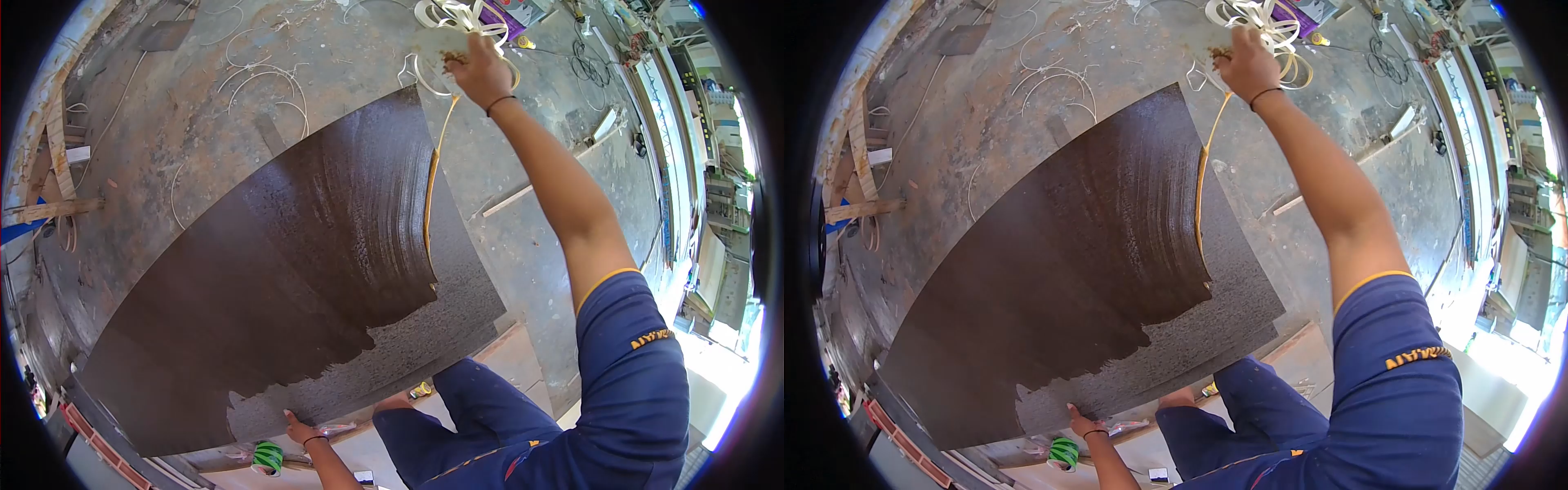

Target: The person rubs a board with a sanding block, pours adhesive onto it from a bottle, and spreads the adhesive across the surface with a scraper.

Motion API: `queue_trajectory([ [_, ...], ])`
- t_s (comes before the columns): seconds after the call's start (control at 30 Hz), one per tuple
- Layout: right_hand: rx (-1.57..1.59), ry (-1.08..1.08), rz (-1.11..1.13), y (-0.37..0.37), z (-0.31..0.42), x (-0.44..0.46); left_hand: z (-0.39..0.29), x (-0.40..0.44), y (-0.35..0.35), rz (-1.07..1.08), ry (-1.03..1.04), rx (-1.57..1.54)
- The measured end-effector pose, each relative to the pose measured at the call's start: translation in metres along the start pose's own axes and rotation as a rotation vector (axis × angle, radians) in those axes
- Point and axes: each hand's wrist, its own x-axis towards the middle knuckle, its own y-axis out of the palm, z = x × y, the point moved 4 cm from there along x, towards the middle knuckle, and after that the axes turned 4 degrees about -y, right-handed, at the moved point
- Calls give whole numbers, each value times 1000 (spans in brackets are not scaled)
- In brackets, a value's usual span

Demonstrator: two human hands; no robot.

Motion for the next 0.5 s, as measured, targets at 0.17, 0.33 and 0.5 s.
queue_trajectory([
  [0.17,254,-209,-268,-88,19,-67,-2,-1,0,21,-30,26],
  [0.33,558,24,236,-85,72,-205,-5,-11,4,70,31,-13],
  [0.5,385,12,344,4,35,-280,-13,-29,4,38,13,-74],
])
